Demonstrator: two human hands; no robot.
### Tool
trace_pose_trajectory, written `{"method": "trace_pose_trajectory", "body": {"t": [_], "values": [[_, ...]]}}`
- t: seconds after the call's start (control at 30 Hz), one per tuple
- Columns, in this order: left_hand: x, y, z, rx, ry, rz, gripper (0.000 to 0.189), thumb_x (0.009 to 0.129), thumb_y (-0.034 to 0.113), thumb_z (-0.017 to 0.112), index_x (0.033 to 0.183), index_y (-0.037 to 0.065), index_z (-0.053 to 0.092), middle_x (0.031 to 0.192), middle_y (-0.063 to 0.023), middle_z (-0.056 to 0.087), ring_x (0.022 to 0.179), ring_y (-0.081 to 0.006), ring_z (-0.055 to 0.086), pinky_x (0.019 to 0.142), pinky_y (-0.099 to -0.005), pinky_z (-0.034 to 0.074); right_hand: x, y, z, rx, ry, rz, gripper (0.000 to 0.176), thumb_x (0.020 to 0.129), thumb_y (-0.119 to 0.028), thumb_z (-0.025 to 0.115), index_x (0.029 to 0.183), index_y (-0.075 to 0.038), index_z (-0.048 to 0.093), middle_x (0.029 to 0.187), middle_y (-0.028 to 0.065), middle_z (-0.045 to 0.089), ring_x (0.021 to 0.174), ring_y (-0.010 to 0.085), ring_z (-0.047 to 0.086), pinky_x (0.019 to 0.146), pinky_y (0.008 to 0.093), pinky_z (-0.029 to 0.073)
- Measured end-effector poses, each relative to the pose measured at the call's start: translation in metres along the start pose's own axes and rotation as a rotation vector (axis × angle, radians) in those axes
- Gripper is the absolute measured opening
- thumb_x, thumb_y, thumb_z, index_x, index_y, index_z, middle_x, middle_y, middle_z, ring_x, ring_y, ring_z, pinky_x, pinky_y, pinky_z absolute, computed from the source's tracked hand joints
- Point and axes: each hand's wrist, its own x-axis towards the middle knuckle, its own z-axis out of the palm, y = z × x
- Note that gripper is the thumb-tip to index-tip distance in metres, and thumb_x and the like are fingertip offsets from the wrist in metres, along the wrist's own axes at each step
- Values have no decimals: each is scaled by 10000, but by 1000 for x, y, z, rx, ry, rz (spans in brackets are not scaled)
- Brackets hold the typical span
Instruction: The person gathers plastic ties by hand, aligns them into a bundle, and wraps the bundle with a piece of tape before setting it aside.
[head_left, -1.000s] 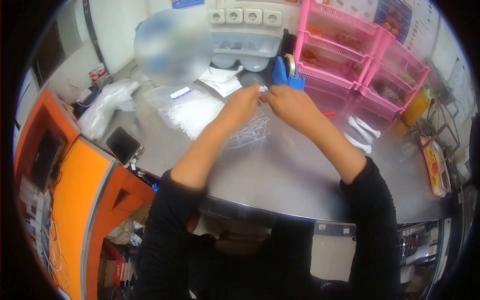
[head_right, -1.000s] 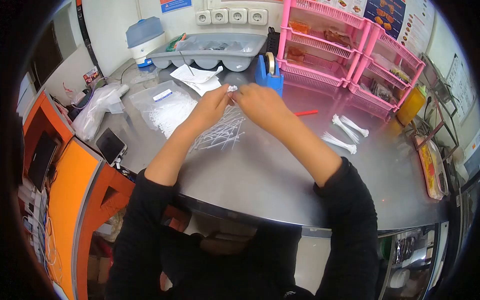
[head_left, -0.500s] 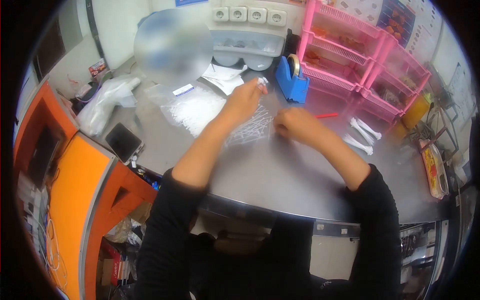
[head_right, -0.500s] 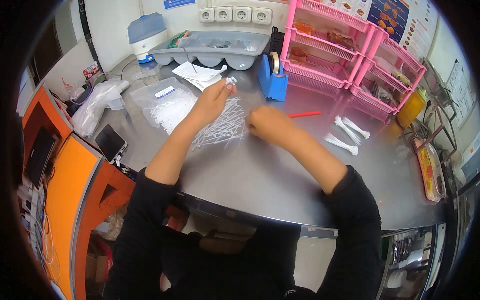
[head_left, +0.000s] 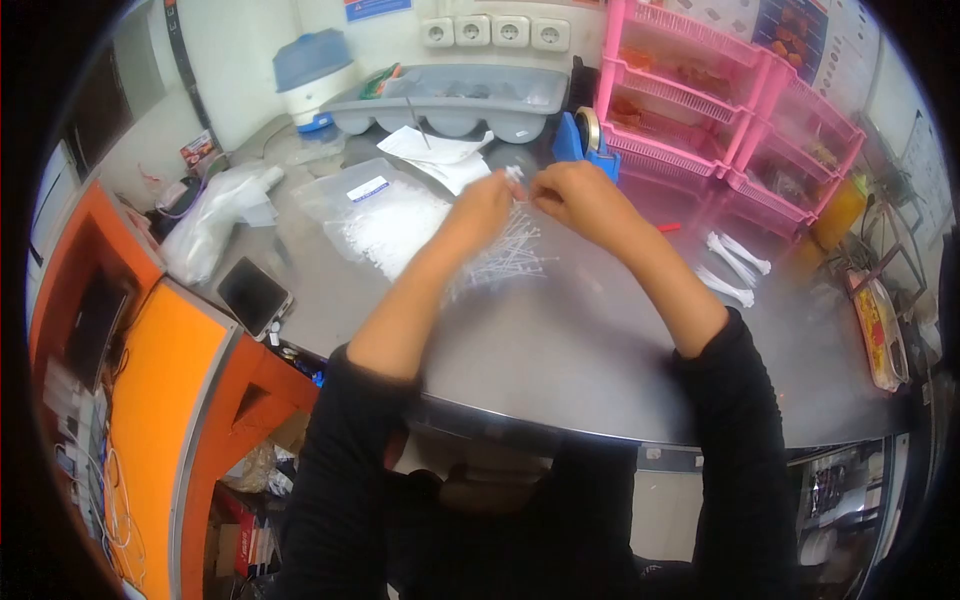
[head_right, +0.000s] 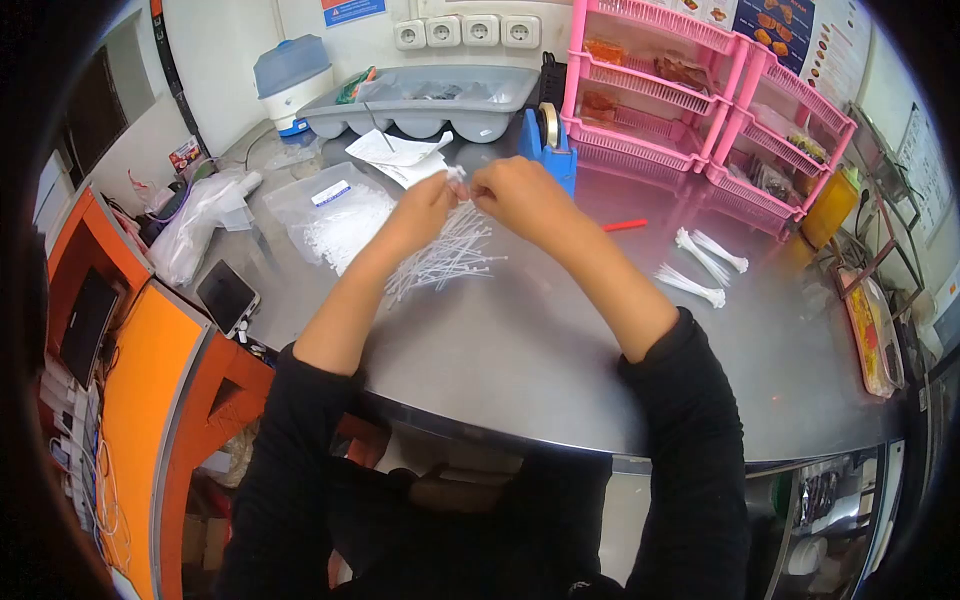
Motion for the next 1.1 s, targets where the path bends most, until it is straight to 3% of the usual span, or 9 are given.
{"method": "trace_pose_trajectory", "body": {"t": [0.2,0.3,0.4,0.5,0.57,0.67,0.77,0.87,1.1], "values": [[4,-1,-10,-96,29,-48,249,920,202,376,822,16,510,701,-49,504,662,-130,461,642,-266,392,-14,4,-8,71,-625,241,99,658,-86,616,723,-11,619,687,134,611,641,261,589,613,334,457],[3,0,-8,-131,34,-15,246,921,197,379,823,13,510,692,-42,508,655,-121,467,633,-256,399,-20,0,-3,36,-559,216,47,622,-89,626,626,-43,620,645,120,618,637,264,610,590,359,474],[0,11,-8,-209,-59,-50,237,920,181,385,840,-2,512,702,-47,535,665,-113,493,635,-251,409,-15,-6,-1,-293,-449,84,51,661,-101,602,651,-54,621,674,107,613,661,265,608,594,365,477],[-3,14,-2,-230,-114,-11,231,919,166,387,864,-19,513,722,-56,561,681,-111,516,639,-251,416,-10,-1,6,-383,-71,-84,45,705,-86,556,716,-64,595,731,94,576,691,280,572,596,384,449],[-2,10,2,-72,-107,-4,232,919,161,386,881,-29,513,738,-65,575,692,-116,529,640,-256,421,-7,-4,9,-390,-17,-106,53,704,-92,571,742,-63,592,755,93,562,717,280,568,606,387,451],[-1,5,6,74,17,88,189,877,135,404,847,-17,512,762,-176,574,721,-262,555,653,-362,429,-3,-10,5,-258,77,-107,89,716,-117,577,765,-47,603,751,109,579,713,276,584,614,374,469],[7,-12,4,-216,45,75,228,923,196,379,860,3,484,691,-26,491,623,-91,442,576,-230,383,-1,-5,2,-3,56,25,113,717,-112,595,783,-23,617,736,118,610,692,250,604,612,349,478],[5,7,-10,-694,-47,-348,197,925,205,374,854,37,447,658,19,387,582,-68,339,536,-207,315,-1,5,8,316,-18,178,126,711,-95,616,796,-3,627,727,123,631,670,211,616,607,316,477],[5,16,-20,-1169,11,-339,114,922,158,369,876,65,416,663,28,348,561,-63,300,511,-206,285,-1,-1,15,515,-118,387,131,733,-108,618,809,-6,644,711,78,645,640,136,607,570,265,472]]}}
